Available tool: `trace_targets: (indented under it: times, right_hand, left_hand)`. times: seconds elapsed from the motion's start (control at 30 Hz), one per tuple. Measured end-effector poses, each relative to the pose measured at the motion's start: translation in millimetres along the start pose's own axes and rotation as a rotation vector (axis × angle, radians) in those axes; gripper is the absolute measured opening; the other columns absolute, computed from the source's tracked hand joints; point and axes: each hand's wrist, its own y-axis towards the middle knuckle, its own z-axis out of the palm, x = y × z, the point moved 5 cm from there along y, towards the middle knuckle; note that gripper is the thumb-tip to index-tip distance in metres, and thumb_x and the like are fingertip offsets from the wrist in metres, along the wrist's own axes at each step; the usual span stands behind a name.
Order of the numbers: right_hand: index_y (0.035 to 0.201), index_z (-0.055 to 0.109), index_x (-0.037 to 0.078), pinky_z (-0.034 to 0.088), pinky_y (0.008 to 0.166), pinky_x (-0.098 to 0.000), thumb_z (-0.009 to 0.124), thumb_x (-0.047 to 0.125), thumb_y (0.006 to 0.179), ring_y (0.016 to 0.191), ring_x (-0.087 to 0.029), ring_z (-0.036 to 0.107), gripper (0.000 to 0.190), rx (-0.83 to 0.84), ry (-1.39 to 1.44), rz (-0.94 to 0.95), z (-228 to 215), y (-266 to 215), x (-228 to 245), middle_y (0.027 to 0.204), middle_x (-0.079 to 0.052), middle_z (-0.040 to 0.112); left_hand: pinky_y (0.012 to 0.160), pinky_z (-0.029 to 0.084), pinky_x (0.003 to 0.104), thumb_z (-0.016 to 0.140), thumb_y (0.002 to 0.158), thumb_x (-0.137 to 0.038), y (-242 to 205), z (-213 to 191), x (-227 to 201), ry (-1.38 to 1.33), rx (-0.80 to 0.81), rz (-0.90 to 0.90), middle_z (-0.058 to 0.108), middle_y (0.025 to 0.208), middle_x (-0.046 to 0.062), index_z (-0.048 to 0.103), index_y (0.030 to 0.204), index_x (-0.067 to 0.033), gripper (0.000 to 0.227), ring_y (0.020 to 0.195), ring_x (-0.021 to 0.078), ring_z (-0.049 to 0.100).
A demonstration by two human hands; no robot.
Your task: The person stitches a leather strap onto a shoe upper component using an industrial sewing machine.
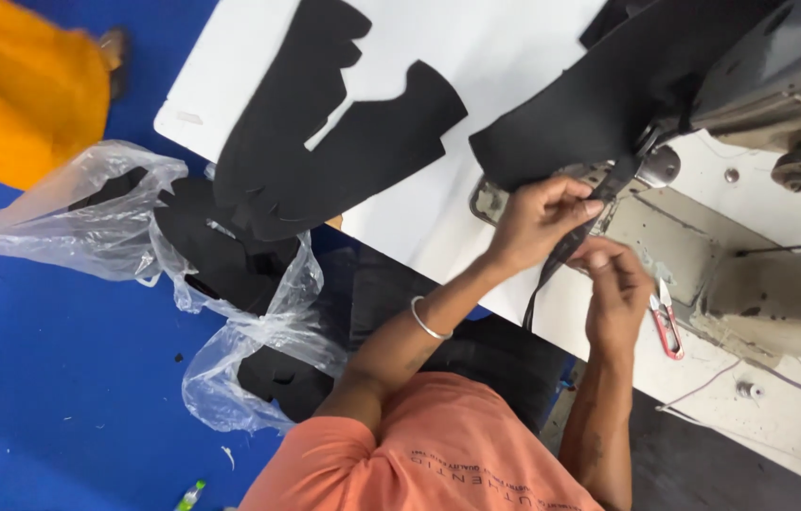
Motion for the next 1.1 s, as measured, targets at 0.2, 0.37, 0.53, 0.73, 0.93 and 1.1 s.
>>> trace_targets:
  times: [0.2,0.37,0.53,0.73,0.93,1.1]
  right_hand:
    - [0.115,0.068,-0.006,0.053,0.085,-0.0275,0.063,0.012,0.110,0.089,-0.014,0.064,0.020,-0.138,0.060,-0.154,-4,40,13,0.102,-0.007,0.069]
    - [0.108,0.071,-0.007,0.049,0.078,-0.0229,0.070,0.003,0.107,0.082,-0.010,0.061,0.010,-0.206,0.125,-0.171,-3,49,15,0.092,-0.006,0.070]
    - [0.110,0.071,-0.005,0.047,0.071,-0.0217,0.069,0.000,0.105,0.078,-0.008,0.061,0.007,-0.230,-0.031,-0.166,-3,45,22,0.091,-0.005,0.071]
    - [0.109,0.071,-0.004,0.045,0.066,-0.0214,0.068,-0.004,0.103,0.075,-0.006,0.058,0.007,-0.199,-0.119,-0.198,-22,47,2,0.088,-0.001,0.069]
    - [0.107,0.072,-0.004,0.050,0.082,-0.0220,0.062,-0.009,0.098,0.086,-0.007,0.063,0.014,-0.211,-0.016,-0.204,-13,45,12,0.097,-0.003,0.071]
    - [0.105,0.072,-0.005,0.050,0.082,-0.0220,0.064,-0.009,0.096,0.085,-0.007,0.062,0.013,-0.207,0.033,-0.180,-12,44,13,0.095,-0.002,0.070]
  left_hand:
    - [0.069,0.056,0.025,0.068,0.103,-0.018,-26,19,-43,0.299,-0.221,0.171,0.075,0.093,0.011,0.061,0.129,0.0000,0.033,0.081,0.0112,0.071]
    - [0.064,0.060,0.032,0.066,0.105,-0.014,-43,29,-71,0.794,-0.238,0.432,0.074,0.090,0.014,0.060,0.133,-0.0039,0.030,0.077,0.0235,0.075]
    - [0.058,0.058,0.033,0.068,0.099,-0.009,-62,49,-117,1.050,-0.142,0.402,0.072,0.091,0.017,0.059,0.133,0.0043,0.038,0.073,0.0273,0.074]
    - [0.068,0.061,0.033,0.064,0.099,-0.007,-57,57,-158,0.941,-0.166,0.572,0.068,0.103,0.017,0.060,0.120,0.0029,0.023,0.084,0.0287,0.074]
    - [0.063,0.059,0.041,0.065,0.093,-0.008,-12,40,-119,1.033,-0.196,0.475,0.066,0.093,0.016,0.062,0.097,0.0011,0.010,0.081,0.0338,0.071]
    - [0.059,0.057,0.043,0.068,0.096,-0.011,-7,39,-121,1.068,-0.179,0.426,0.066,0.084,0.017,0.064,0.090,0.0013,0.015,0.074,0.0351,0.070]
